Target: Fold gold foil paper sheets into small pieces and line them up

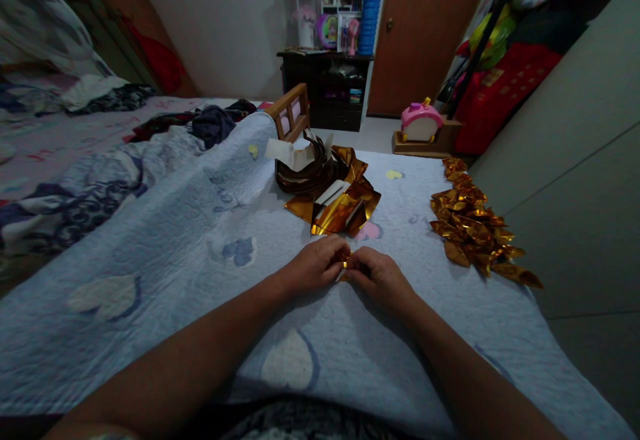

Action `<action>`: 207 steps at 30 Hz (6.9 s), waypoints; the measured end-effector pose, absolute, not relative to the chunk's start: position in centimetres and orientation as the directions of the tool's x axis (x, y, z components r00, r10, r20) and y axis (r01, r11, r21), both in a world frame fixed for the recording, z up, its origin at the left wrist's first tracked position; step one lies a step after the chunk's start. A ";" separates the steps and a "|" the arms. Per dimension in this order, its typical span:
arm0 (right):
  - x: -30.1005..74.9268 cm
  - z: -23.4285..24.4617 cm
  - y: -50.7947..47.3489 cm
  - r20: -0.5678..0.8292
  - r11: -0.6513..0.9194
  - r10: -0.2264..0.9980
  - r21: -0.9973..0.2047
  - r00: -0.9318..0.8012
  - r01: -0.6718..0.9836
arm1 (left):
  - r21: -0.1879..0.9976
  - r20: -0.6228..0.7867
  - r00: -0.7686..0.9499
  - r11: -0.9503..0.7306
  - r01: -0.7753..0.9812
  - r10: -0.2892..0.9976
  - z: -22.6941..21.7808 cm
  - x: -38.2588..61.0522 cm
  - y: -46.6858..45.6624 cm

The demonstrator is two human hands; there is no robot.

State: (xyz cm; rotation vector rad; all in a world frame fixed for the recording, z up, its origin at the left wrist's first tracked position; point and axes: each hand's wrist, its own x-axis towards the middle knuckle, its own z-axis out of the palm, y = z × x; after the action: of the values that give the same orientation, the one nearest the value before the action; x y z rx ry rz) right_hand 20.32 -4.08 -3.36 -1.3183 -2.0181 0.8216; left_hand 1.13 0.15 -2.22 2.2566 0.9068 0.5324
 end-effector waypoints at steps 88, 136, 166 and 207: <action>20.9 -3.0 -4.4 0.076 0.360 0.910 -0.634 -0.407 0.685 | 0.648 0.087 0.719 -0.587 0.485 0.690 -2.3 1.0 -0.8; 20.2 -2.8 -4.9 0.105 0.402 0.907 -0.511 -0.409 0.760 | 0.632 0.009 0.786 -0.613 0.474 0.618 -1.9 0.5 -0.4; 21.4 -3.0 -5.0 0.036 0.340 0.930 -0.468 -0.366 0.816 | 0.668 0.021 0.804 -0.607 0.430 0.594 -2.4 0.2 0.0; 20.4 -3.3 -4.7 0.220 0.536 0.838 -0.495 -0.499 0.683 | 0.589 0.287 0.752 -0.728 0.350 0.594 -3.4 -0.8 1.5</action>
State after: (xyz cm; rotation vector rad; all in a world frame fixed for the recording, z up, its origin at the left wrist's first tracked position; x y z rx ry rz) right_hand 20.36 -4.72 -3.27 -1.2394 -2.3423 0.4823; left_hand -0.84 1.53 -3.44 2.4379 0.7111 0.6373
